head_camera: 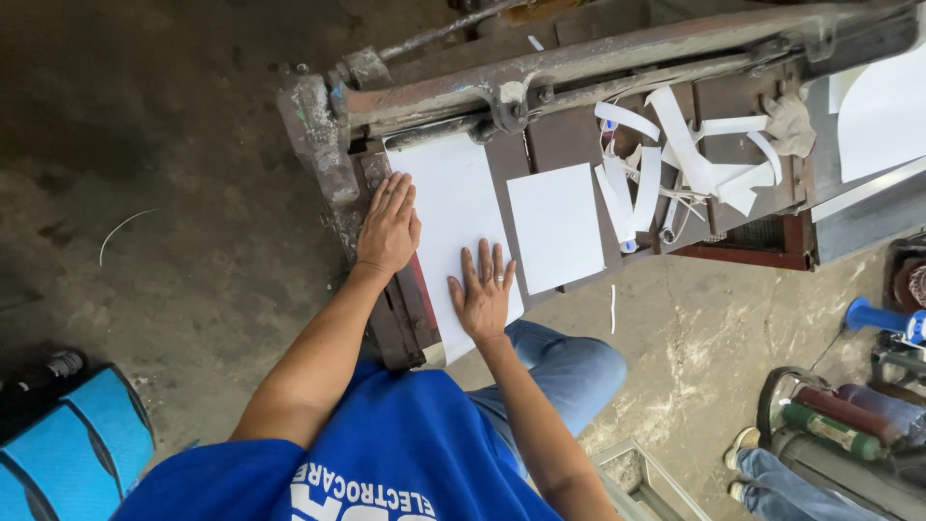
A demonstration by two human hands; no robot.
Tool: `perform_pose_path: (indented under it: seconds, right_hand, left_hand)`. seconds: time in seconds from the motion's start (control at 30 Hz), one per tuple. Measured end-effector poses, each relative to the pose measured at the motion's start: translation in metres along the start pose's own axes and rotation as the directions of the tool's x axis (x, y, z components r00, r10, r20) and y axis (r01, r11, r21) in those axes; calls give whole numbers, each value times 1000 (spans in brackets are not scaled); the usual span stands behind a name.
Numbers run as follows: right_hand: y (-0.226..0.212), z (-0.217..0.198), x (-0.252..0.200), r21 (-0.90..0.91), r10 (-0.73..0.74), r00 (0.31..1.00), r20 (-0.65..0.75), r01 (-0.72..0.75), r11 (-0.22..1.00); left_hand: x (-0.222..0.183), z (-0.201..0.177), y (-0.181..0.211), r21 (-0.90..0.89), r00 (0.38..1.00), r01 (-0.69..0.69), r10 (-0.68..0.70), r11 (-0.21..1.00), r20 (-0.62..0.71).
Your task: Cutting paper sheets using a manual guillotine cutter
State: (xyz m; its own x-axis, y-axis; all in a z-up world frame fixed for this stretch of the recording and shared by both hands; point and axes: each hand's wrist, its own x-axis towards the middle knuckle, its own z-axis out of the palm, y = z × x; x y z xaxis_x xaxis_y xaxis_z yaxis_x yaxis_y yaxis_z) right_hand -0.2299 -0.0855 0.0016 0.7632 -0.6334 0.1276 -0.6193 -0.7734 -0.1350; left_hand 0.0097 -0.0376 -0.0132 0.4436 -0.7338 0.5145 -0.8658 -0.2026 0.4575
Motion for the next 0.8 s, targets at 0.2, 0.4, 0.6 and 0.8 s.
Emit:
perform_pose_path:
  seconds: [0.2,0.4,0.6,0.8]
  right_hand:
    - [-2,-3,2,-22,-11,1000,-27,10,1000]
    - [1,0,3,-14,-23,997,-77,22,1000]
    - [5,0,-10,10,-18,997,-72,19,1000]
    - [4,-5,-20,32,-33,999,-33,34,999]
  left_hand:
    - [0,-1,1,-30,1000,10,-9,1000,20]
    - [3,-3,0,-49,999,9,-8,999,34]
    - [3,-6,3,-34,1000,-5,5,999,8]
    - [0,-2,1,-18,1000,6,-6,1000,27]
